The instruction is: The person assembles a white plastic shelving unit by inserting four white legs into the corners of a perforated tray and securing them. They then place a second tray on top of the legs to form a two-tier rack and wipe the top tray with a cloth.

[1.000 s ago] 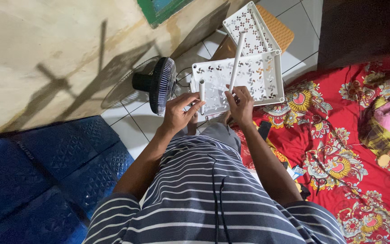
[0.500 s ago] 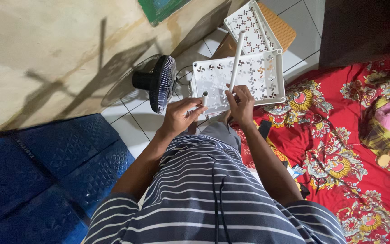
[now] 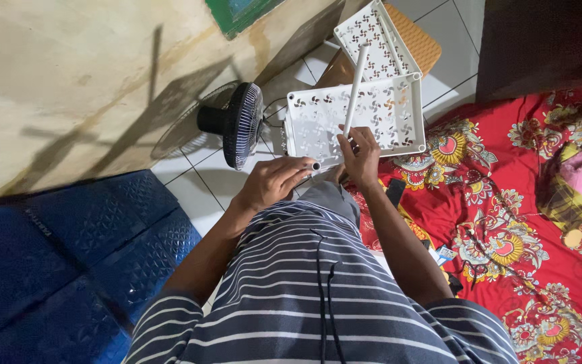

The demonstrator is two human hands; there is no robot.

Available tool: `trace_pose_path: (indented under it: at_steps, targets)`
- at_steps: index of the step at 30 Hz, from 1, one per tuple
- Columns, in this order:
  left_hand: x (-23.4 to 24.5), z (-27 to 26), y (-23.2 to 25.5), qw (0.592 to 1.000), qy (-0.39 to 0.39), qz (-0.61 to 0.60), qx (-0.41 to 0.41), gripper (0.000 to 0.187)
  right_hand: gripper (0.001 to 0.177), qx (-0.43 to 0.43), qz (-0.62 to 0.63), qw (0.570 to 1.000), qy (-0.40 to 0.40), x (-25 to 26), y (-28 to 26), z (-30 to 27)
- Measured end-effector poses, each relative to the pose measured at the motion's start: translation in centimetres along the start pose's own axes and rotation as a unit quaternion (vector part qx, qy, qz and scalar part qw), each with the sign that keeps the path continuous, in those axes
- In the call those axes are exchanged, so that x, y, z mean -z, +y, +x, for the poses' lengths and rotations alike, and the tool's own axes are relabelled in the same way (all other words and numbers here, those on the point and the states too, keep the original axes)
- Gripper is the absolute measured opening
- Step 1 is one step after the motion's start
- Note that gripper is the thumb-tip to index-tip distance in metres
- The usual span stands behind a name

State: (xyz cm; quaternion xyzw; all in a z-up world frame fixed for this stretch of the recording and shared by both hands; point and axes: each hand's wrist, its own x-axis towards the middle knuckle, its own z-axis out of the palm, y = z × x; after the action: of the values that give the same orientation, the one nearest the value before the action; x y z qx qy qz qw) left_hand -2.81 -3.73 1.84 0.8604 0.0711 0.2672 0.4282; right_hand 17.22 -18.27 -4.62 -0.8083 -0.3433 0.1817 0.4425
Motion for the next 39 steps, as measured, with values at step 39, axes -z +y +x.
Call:
trace_pose_path:
  at_steps: [39]
  targets:
    - [0.7,0.0,-4.9,0.996,-0.082,0.015,0.015,0.026,0.018,-0.077,-0.032,0.988,0.131,12.1,6.4,-3.5]
